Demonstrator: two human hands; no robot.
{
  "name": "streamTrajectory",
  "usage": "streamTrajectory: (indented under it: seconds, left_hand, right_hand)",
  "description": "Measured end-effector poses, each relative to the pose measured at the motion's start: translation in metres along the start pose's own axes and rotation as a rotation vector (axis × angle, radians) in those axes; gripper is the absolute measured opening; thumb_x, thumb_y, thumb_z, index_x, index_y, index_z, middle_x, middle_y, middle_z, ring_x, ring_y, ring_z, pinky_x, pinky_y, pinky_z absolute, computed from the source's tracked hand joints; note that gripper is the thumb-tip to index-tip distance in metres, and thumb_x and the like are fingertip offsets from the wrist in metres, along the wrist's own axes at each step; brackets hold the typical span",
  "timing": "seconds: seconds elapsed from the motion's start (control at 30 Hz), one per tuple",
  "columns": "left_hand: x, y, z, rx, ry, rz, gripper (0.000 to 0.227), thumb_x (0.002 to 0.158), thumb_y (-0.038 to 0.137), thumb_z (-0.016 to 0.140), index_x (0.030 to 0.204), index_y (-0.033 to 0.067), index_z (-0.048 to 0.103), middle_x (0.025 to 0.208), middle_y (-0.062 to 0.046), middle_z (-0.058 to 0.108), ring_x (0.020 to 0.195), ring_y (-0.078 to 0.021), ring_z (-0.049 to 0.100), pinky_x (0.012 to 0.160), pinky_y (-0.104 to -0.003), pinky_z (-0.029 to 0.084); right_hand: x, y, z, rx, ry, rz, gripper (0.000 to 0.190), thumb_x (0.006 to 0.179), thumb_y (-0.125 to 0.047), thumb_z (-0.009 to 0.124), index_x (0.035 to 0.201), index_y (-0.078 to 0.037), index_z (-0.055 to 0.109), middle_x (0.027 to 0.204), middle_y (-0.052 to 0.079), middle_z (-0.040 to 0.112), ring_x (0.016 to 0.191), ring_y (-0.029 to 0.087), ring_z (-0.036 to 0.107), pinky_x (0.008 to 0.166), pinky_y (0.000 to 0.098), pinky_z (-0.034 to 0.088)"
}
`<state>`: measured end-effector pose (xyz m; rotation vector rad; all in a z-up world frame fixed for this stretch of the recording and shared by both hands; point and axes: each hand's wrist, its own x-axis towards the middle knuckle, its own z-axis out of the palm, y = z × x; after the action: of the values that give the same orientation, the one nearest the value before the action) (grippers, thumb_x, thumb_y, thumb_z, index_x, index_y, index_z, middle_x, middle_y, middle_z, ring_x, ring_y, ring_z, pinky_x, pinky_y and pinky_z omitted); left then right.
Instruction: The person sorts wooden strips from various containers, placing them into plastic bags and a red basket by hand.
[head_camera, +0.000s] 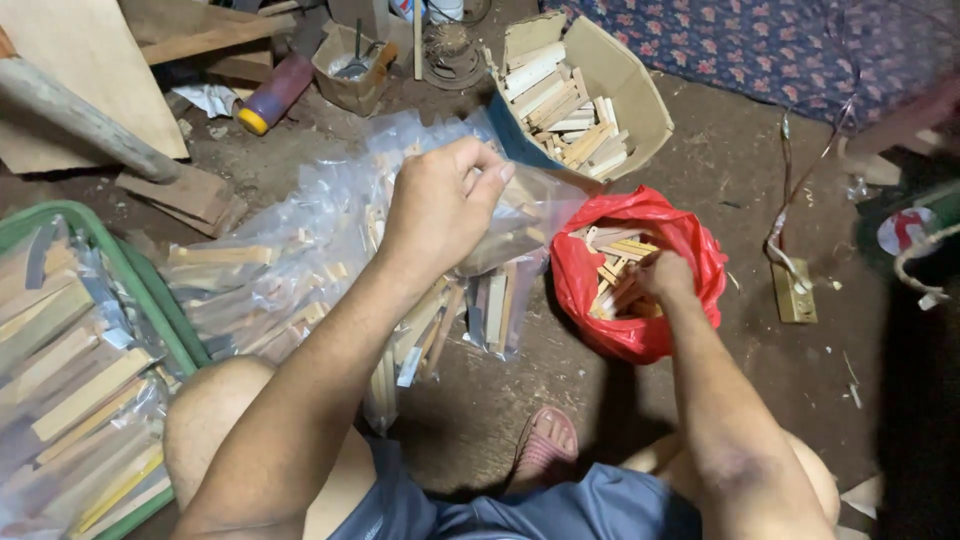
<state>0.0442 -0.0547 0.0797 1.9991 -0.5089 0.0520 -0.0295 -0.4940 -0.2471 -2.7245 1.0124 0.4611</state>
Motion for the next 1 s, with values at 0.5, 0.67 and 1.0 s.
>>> streamTrajectory:
  seconds: [0.5, 0.67, 1.0]
  left_hand:
    - [-0.002, 0.001, 0.0, -0.008, -0.011, -0.055, 0.007, 0.088, 0.02, 0.07, 0.087, 0.0211, 0.077, 0.042, -0.001, 0.044, 0.042, -0.0198, 0.052, 0.047, -0.034, 0.045]
    - [0.0, 0.006, -0.002, 0.0, -0.019, -0.039, 0.008, 0.089, 0.021, 0.069, 0.087, 0.0215, 0.077, 0.041, 0.001, 0.045, 0.042, -0.0186, 0.052, 0.047, -0.032, 0.045]
    - [-0.011, 0.012, -0.005, 0.027, 0.0, 0.094, 0.015, 0.093, 0.016, 0.067, 0.081, 0.0068, 0.073, 0.053, 0.001, 0.059, 0.041, -0.0103, 0.047, 0.04, -0.03, 0.04]
  right_hand:
    - [-0.069, -0.049, -0.024, 0.056, -0.044, 0.03, 0.031, 0.083, -0.048, 0.072, 0.106, -0.031, 0.082, 0.108, 0.013, 0.079, 0.11, 0.036, 0.073, 0.092, 0.0483, 0.06]
    - [-0.026, -0.021, -0.077, 0.267, 0.234, -0.074, 0.027, 0.091, -0.04, 0.074, 0.105, -0.018, 0.079, 0.102, 0.018, 0.077, 0.109, 0.04, 0.07, 0.09, 0.0532, 0.056]
    - [-0.303, -0.084, -0.313, 0.93, 0.549, -0.731, 0.013, 0.129, -0.012, 0.058, 0.136, -0.002, 0.053, 0.118, 0.006, 0.063, 0.108, 0.012, 0.065, 0.107, 0.0217, 0.056]
